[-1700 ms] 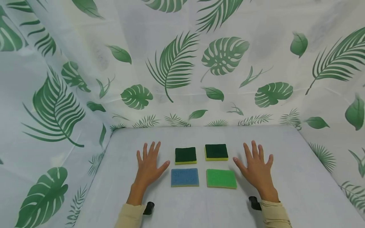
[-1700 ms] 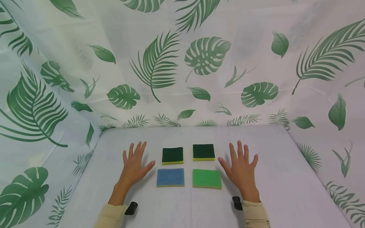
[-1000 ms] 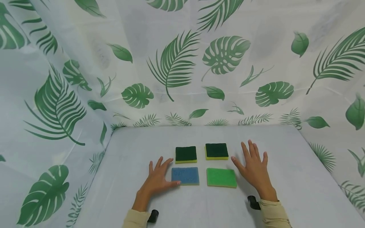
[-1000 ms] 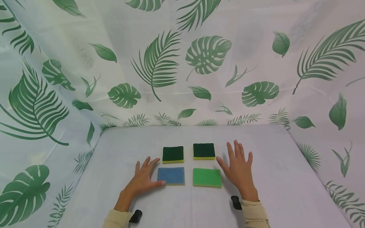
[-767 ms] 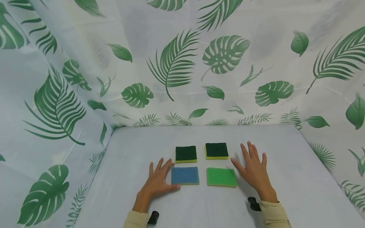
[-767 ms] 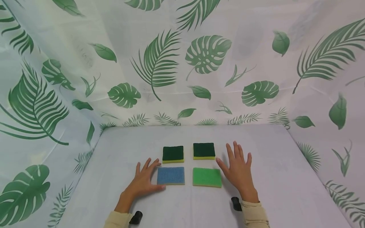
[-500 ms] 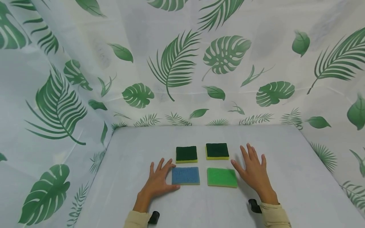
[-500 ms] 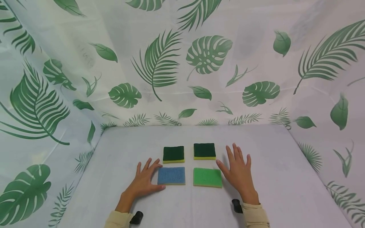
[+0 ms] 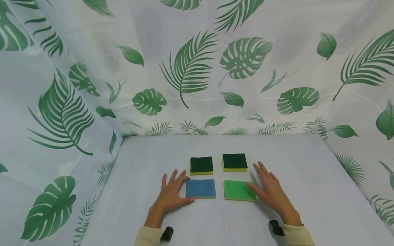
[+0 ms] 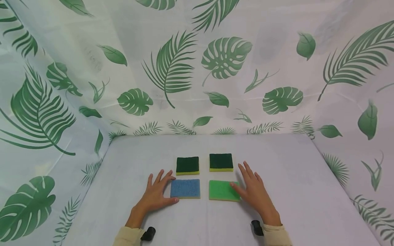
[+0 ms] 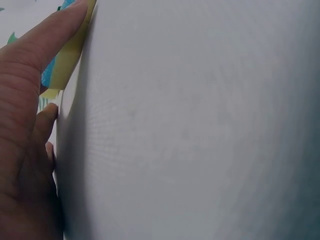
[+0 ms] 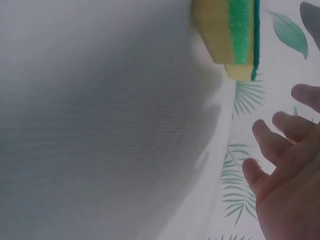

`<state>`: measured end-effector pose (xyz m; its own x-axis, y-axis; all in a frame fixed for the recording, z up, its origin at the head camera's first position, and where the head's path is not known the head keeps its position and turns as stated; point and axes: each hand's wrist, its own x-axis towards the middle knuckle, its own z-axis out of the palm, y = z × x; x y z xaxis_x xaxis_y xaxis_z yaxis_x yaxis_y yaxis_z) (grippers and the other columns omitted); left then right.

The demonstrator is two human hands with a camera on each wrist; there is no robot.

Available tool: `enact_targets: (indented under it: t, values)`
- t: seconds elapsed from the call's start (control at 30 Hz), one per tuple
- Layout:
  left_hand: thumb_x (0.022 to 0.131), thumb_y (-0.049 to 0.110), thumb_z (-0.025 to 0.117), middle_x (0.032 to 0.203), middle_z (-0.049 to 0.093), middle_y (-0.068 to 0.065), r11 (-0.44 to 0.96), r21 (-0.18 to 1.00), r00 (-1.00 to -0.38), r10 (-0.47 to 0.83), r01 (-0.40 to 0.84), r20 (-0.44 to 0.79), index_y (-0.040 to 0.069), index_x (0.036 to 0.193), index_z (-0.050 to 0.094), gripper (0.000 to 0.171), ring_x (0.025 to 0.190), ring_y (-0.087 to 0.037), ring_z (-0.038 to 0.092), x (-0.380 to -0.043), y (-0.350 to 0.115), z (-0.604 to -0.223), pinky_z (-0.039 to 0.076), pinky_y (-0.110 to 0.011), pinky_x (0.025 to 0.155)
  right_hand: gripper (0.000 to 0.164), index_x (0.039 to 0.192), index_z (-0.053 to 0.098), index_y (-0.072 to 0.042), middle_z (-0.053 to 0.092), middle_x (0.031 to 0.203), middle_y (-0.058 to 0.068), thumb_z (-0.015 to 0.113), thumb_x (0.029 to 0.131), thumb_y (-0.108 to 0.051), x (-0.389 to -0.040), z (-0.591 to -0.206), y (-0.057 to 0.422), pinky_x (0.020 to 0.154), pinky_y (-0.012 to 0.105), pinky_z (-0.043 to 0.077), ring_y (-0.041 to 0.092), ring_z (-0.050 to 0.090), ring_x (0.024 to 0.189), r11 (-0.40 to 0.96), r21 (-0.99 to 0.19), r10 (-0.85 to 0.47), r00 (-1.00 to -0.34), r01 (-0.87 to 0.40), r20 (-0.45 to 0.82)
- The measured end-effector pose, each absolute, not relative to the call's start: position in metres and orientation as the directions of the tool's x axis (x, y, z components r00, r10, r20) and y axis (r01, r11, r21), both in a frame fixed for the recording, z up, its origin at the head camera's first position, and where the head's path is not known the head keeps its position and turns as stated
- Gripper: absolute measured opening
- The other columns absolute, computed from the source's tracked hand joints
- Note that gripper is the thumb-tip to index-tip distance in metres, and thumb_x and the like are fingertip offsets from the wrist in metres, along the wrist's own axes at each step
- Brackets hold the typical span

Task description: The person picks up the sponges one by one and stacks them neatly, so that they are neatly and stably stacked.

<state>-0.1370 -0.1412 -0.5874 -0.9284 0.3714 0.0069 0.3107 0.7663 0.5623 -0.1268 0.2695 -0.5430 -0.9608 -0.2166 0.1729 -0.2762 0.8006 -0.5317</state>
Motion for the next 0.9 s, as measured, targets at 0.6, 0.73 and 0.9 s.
enact_targets:
  t: [0.6,0.73,0.9]
  values:
    - [0.083,0.072,0.075,0.173,0.034,-0.004,0.763,0.564,-0.927,0.375,0.317,0.013,0.026,0.15,0.056,0.083,0.163,-0.035,0.013,-0.137,-0.142,-0.589,-0.007,-0.068,0.125,0.094,0.161,0.044,0.0,0.045,0.162,0.027,0.087,0.091,-0.044,-0.112,-0.554,0.27,0.111,0.071,0.041,0.054,0.046,0.143,0.753,-0.604,-0.256,-0.962,-0.262,0.097]
    - [0.083,0.072,0.075,0.174,0.033,-0.005,0.761,0.566,-0.926,0.376,0.317,0.014,0.025,0.15,0.056,0.084,0.163,-0.036,0.013,-0.136,-0.142,-0.59,-0.007,-0.068,0.125,0.096,0.16,0.046,0.0,0.05,0.158,0.027,0.088,0.088,-0.049,-0.108,-0.554,0.27,0.111,0.069,0.043,0.052,0.048,0.142,0.742,-0.626,-0.26,-0.963,-0.241,0.063]
    - [0.083,0.071,0.075,0.173,0.034,-0.005,0.753,0.574,-0.927,0.375,0.321,0.026,0.025,0.15,0.056,0.083,0.163,-0.036,0.014,-0.136,-0.142,-0.59,-0.007,-0.068,0.124,0.095,0.159,0.047,0.0,0.052,0.158,0.024,0.092,0.086,-0.041,-0.107,-0.554,0.269,0.113,0.065,0.044,0.048,0.049,0.143,0.738,-0.627,-0.284,-0.958,-0.248,0.045]
